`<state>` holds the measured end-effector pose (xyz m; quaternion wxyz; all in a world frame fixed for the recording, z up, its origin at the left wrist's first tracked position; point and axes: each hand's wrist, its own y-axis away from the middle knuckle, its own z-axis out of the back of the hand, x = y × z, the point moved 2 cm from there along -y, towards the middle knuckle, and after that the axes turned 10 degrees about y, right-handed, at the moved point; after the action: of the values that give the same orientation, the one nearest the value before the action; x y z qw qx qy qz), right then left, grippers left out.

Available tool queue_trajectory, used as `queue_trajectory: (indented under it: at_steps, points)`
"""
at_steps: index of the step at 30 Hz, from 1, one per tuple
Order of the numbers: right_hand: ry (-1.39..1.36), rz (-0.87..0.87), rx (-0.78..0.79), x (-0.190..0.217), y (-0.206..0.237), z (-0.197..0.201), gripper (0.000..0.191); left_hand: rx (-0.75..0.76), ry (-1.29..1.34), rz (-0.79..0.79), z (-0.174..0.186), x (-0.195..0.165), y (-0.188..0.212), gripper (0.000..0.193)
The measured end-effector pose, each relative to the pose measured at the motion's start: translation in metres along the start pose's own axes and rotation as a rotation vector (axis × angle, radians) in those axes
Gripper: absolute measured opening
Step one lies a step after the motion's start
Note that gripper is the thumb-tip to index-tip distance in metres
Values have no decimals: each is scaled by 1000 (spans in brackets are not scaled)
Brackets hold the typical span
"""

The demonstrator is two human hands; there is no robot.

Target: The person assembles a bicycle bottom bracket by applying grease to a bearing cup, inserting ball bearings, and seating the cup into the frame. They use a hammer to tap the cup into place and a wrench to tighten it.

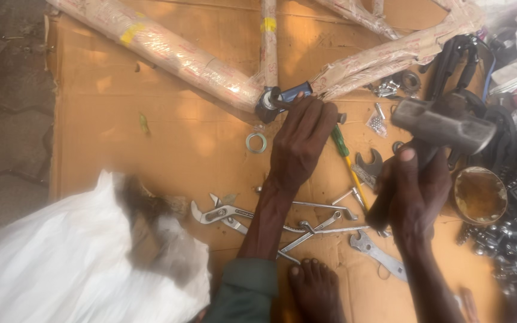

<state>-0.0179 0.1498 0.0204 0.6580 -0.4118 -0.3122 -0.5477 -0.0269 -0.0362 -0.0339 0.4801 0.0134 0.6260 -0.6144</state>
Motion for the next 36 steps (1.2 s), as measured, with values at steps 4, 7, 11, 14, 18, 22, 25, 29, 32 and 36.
queue_trajectory:
  at_steps: [4,7,11,14,18,22,25,29,32,36]
  points:
    - [-66,-3,58,5,3,-6,35,12,-3,14,0,6,4,25]
    - [-36,-12,104,5,4,-6,35,13,-1,45,0,9,6,26]
    - [-13,21,124,4,4,-6,35,6,5,56,-1,8,9,26]
    - [8,43,94,1,3,-17,34,24,30,42,1,9,11,25]
    - [-8,132,98,-10,4,-42,31,49,88,88,7,7,12,25]
    - [271,85,94,-24,9,-34,32,46,102,79,13,5,10,26]
    - [71,142,-49,-11,12,9,30,17,122,68,15,9,6,33]
    - [18,309,-245,25,10,47,28,6,172,110,14,11,6,32]
    - [117,278,-178,28,13,15,26,5,145,93,14,10,5,30]
    - [298,-228,115,-14,19,-42,25,23,149,88,18,10,3,22]
